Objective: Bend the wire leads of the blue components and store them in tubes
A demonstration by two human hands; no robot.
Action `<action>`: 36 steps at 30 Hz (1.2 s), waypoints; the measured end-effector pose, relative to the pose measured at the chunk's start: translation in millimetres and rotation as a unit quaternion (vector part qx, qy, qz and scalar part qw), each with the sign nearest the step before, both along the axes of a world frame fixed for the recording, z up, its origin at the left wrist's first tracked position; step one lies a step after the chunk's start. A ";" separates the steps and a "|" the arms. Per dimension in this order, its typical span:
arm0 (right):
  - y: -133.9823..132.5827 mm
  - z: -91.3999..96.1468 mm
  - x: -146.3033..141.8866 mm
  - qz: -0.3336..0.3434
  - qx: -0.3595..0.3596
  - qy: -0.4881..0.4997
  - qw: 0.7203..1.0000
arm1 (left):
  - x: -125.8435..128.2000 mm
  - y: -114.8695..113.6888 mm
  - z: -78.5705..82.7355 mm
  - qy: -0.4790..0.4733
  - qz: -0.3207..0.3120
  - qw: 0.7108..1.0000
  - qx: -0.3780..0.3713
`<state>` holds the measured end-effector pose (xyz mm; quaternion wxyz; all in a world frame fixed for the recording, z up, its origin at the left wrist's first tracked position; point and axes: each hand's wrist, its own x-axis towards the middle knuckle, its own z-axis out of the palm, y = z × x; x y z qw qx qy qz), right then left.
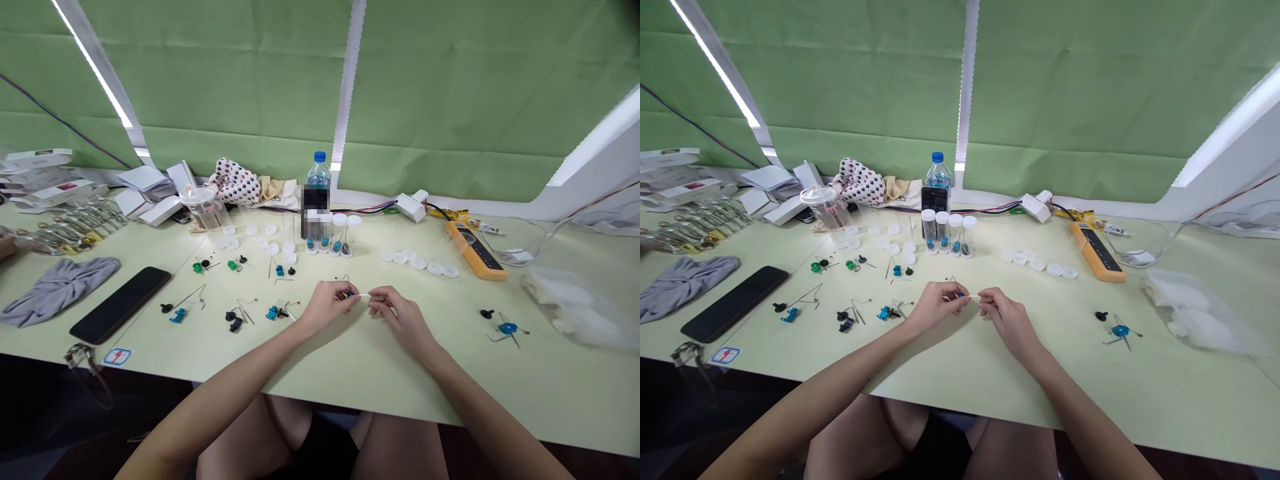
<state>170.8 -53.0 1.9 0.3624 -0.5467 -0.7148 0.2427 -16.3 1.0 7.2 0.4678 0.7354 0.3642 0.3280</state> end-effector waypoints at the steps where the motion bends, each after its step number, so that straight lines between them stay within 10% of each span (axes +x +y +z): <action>1: -0.1 -0.5 0.5 -0.003 0.001 -0.002 1.000 | 0.1 -0.2 -0.1 0.002 0.001 1.000 0.000; 36: 2.2 -4.6 3.5 0.005 0.112 -0.023 0.993 | 0.1 0.3 -2.9 -0.023 -0.006 1.000 -0.010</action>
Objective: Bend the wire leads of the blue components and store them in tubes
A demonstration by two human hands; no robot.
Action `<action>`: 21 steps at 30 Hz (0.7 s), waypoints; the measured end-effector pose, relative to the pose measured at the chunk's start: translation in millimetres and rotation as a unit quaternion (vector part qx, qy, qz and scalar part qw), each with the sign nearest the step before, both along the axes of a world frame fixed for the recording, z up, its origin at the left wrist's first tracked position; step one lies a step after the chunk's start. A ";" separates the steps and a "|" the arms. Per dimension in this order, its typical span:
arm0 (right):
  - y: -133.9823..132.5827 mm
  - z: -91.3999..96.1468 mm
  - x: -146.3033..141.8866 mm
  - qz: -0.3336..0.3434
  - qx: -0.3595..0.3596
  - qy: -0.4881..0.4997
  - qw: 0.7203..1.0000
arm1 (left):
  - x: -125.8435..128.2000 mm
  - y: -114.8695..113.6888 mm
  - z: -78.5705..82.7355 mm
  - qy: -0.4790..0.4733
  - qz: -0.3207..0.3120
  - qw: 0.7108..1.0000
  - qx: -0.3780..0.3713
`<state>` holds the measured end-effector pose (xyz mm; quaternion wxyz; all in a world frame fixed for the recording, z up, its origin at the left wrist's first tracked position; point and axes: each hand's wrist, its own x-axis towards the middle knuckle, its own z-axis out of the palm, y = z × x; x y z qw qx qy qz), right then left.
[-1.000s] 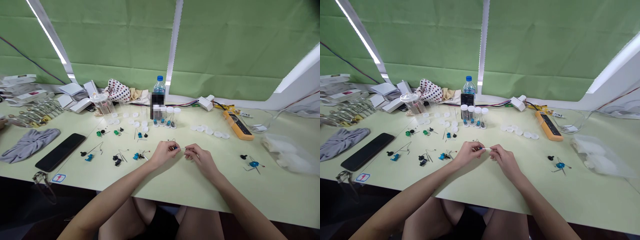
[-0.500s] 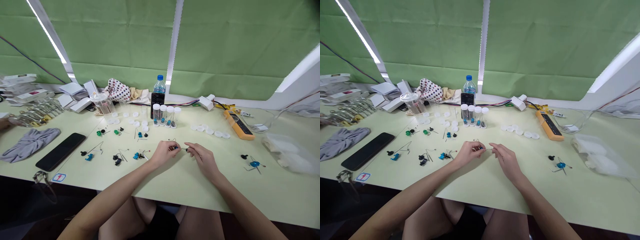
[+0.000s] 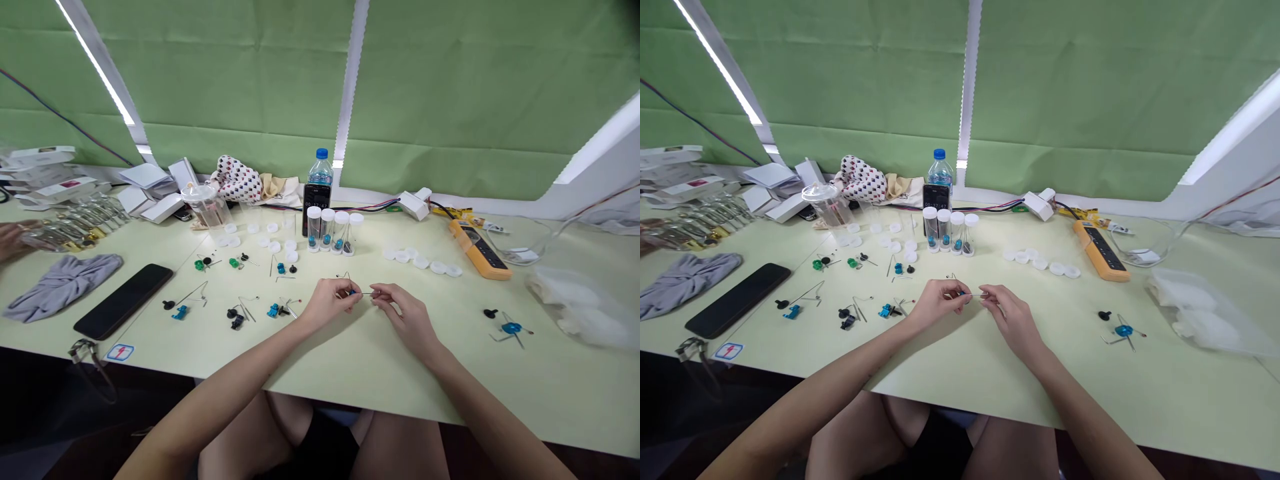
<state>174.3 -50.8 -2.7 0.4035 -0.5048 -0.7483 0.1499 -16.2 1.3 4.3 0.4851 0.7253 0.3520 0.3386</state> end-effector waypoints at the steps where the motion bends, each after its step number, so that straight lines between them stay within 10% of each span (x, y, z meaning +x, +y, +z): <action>1: 0.3 -0.1 0.1 -0.001 0.019 -0.013 1.000 | 0.0 0.0 -0.2 -0.008 -0.003 1.000 -0.003; 11: -1.7 -1.5 4.4 0.001 0.098 -0.045 0.994 | 2.0 -2.5 -2.6 -0.021 -0.018 1.000 -0.004; 21: -2.9 2.9 -1.7 -0.021 -0.044 0.036 0.998 | 1.1 0.0 -4.5 0.023 -0.010 0.999 0.030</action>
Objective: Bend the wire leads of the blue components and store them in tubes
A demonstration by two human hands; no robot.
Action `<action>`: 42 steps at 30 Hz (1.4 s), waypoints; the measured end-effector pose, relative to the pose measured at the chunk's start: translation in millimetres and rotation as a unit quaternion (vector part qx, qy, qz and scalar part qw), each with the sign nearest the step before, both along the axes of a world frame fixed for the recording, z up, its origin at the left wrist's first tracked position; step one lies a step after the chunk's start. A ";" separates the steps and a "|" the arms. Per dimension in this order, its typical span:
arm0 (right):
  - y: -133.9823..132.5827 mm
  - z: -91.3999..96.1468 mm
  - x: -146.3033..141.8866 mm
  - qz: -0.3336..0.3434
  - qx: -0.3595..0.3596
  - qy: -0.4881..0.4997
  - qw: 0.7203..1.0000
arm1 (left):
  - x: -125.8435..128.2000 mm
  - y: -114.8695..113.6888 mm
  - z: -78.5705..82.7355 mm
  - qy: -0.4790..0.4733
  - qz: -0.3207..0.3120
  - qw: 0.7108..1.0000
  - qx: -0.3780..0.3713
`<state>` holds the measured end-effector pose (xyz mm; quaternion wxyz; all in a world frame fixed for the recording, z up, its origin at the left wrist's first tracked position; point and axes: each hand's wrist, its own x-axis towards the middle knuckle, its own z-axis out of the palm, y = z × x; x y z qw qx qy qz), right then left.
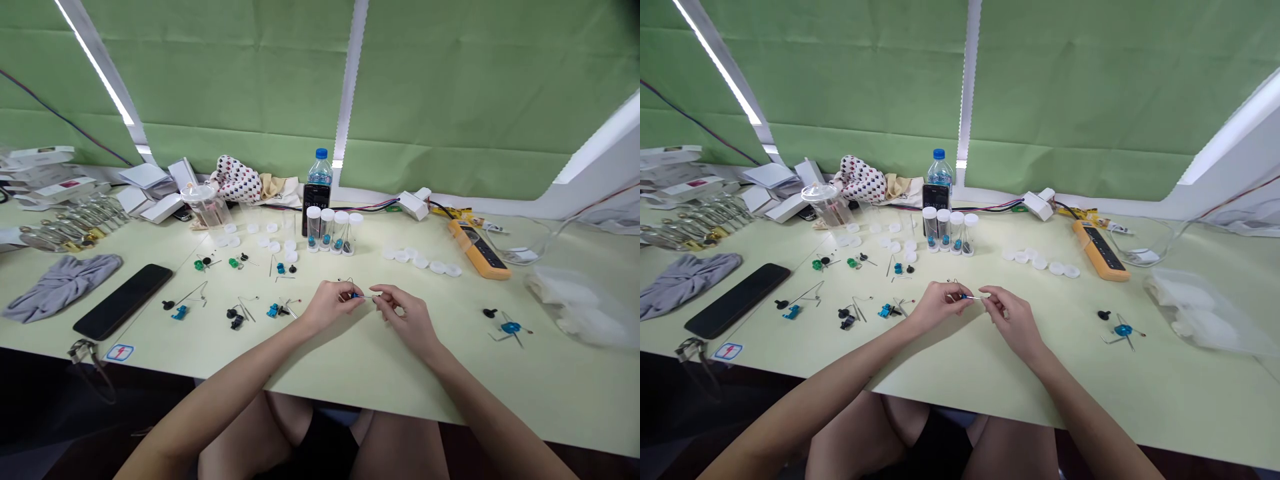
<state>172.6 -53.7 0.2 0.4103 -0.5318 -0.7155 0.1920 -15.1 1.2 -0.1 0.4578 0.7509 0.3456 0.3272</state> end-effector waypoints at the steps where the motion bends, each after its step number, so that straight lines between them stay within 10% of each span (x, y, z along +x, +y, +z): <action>1: 0.0 -0.1 -0.3 0.003 -0.016 0.011 1.000 | 0.0 -0.2 0.1 0.006 -0.001 1.000 0.005; 15: 2.1 -5.0 3.4 0.078 0.046 -0.017 0.996 | -1.6 3.5 3.4 -0.065 0.015 0.995 -0.068; 29: 1.5 3.3 4.8 0.007 0.059 -0.020 0.998 | -0.4 1.0 -0.4 0.032 -0.022 0.999 0.006; 37: 2.3 -0.6 2.8 -0.009 -0.071 0.130 0.989 | -0.5 -2.2 4.0 0.062 -0.037 0.996 0.057; 42: 2.0 -2.1 1.3 -0.002 -0.009 0.042 0.999 | -0.6 -1.7 6.0 0.065 -0.001 0.997 0.047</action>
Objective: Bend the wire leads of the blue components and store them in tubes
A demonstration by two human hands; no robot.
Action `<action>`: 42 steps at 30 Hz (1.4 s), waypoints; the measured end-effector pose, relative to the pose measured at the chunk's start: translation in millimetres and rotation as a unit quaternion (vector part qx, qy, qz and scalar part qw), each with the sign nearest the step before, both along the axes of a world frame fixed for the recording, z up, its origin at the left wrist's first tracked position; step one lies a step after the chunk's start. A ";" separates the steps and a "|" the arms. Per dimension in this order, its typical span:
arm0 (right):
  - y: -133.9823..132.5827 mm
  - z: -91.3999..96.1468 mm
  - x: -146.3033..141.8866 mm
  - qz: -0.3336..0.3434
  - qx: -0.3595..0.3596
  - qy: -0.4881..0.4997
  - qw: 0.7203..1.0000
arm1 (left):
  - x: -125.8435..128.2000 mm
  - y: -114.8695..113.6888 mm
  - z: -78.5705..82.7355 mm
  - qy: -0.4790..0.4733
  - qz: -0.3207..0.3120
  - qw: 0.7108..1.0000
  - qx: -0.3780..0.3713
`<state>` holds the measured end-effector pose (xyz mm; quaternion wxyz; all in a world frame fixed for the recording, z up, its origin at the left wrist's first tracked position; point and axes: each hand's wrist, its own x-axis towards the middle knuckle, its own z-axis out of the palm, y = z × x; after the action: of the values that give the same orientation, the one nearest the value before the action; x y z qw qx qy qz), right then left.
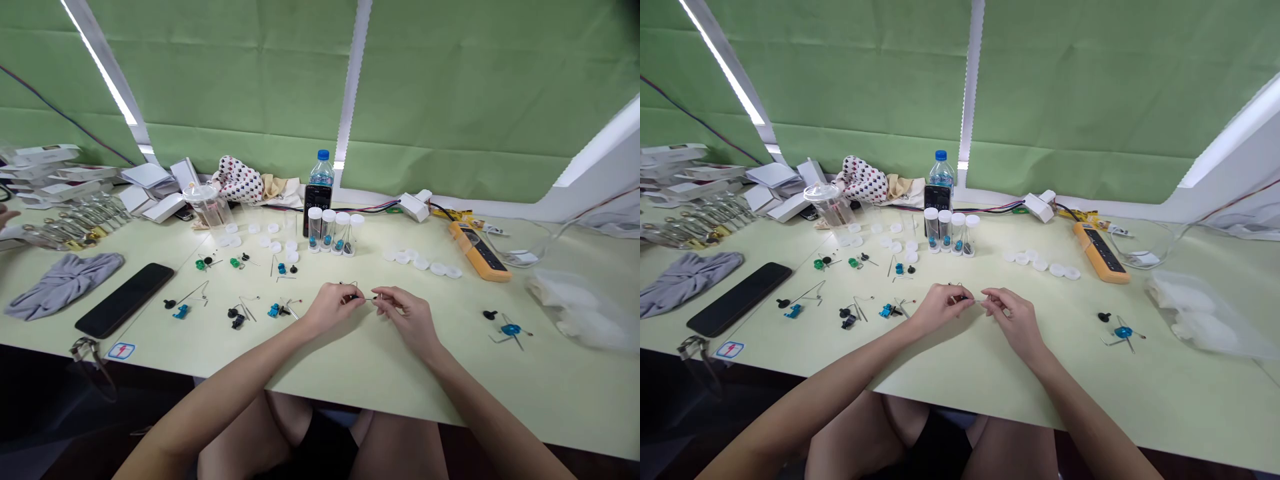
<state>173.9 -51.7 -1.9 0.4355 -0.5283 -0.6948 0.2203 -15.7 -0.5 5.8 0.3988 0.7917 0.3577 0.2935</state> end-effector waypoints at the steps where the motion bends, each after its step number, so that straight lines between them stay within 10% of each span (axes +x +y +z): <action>1: 0.0 -0.2 -0.1 0.005 0.017 -0.026 1.000 | -0.2 0.3 -0.2 -0.004 0.007 1.000 -0.004; 18: 1.0 -1.2 4.3 -0.013 0.114 -0.155 0.981 | -2.2 2.3 -2.6 -0.038 -0.017 0.998 -0.050; 42: 0.4 4.2 -1.3 0.000 -0.066 0.075 0.995 | 0.4 5.6 -8.1 -0.007 -0.026 0.999 0.020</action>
<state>172.6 -51.3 2.3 0.4505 -0.5378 -0.6440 0.3052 -15.4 5.1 -2.3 0.3924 0.8066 0.3284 0.2958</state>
